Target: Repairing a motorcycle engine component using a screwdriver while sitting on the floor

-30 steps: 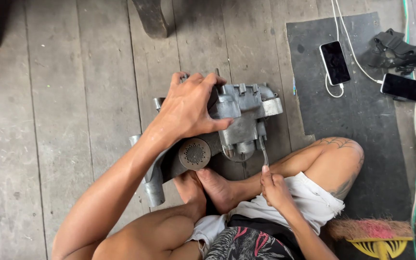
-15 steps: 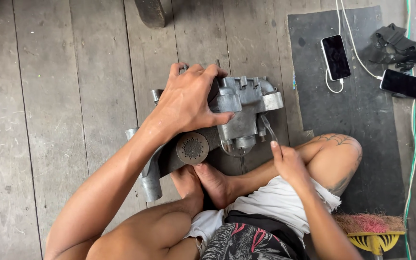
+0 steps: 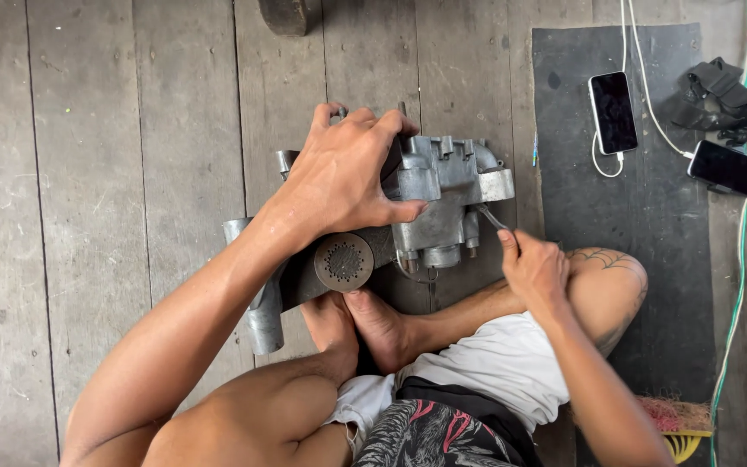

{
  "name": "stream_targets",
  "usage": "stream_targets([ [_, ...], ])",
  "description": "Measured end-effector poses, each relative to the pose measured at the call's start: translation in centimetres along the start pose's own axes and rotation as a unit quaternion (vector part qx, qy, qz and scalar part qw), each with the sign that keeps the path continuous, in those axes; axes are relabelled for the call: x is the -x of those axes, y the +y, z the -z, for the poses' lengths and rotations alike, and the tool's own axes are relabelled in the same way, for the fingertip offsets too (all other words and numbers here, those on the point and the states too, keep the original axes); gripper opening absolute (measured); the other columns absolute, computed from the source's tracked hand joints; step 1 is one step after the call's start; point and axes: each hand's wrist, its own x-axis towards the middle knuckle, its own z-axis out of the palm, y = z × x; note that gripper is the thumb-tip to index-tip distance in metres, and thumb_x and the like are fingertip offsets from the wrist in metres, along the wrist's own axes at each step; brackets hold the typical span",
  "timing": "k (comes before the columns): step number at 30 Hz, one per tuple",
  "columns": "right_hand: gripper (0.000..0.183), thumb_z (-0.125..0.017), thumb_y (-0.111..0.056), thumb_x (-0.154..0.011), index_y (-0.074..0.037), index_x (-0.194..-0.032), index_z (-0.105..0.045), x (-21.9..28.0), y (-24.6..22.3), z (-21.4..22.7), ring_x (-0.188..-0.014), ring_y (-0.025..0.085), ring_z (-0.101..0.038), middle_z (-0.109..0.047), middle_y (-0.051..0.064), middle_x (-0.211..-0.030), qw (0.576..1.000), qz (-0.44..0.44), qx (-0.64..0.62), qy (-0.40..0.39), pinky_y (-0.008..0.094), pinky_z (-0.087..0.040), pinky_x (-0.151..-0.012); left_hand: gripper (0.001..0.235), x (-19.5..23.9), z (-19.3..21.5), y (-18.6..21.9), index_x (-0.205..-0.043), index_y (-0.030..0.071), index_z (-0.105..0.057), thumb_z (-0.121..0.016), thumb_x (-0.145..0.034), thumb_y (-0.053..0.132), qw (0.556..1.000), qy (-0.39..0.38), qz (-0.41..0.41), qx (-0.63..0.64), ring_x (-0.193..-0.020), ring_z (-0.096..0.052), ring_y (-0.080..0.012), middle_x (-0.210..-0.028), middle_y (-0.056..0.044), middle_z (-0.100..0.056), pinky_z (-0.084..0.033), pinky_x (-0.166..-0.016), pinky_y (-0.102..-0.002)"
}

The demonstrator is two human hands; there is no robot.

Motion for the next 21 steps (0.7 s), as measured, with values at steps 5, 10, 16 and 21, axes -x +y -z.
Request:
stream_targets([
  [5, 0.058, -0.052, -0.058, -0.107, -0.012, -0.074, -0.066, 2.0, -1.7, 0.1, -0.079, 0.050, -0.069, -0.064, 0.023, -0.062, 0.997, -0.068, -0.034, 0.019, 0.060, -0.056, -0.071, 0.076, 0.1, 0.1, 0.0, -0.127, 0.007, -0.061, -0.088, -0.067, 0.046, 1.000, 0.003, -0.013, 0.008, -0.105, -0.069, -0.0305, -0.090, -0.014, -0.076, -0.031, -0.106, -0.060],
  [10, 0.062, -0.054, -0.054, -0.106, -0.006, -0.070, -0.068, 5.0, -3.6, 1.6, -0.080, 0.055, -0.068, -0.064, 0.030, -0.063, 0.990, -0.126, -0.067, 0.012, 0.065, -0.053, -0.072, 0.077, 0.2, 0.1, 0.1, -0.127, 0.007, -0.061, -0.087, -0.066, 0.046, 1.000, 0.003, -0.011, 0.005, -0.106, -0.068, -0.0307, -0.094, -0.015, -0.076, -0.031, -0.106, -0.061],
  [16, 0.062, -0.051, -0.047, -0.108, -0.004, -0.064, -0.062, 7.0, -1.6, -1.3, -0.068, 0.057, -0.056, -0.061, 0.030, -0.066, 0.995, -0.054, -0.038, 0.071, 0.060, -0.040, -0.064, 0.086, 0.0, -0.9, -0.7, -0.126, 0.008, -0.058, -0.085, -0.069, 0.067, 0.997, 0.012, -0.031, -0.071, -0.103, -0.064, -0.0324, -0.100, -0.013, -0.072, -0.032, -0.100, -0.053],
  [21, 0.061, -0.055, -0.045, -0.108, -0.003, -0.063, -0.058, 3.8, -3.9, -1.7, -0.068, 0.053, -0.058, -0.058, 0.028, -0.060, 0.990, -0.051, -0.095, 0.087, 0.059, -0.045, -0.062, 0.081, 0.1, -0.6, -0.5, -0.126, 0.008, -0.059, -0.086, -0.067, 0.058, 0.999, 0.013, -0.026, -0.042, -0.104, -0.066, -0.0313, -0.098, -0.013, -0.075, -0.032, -0.102, -0.057],
])
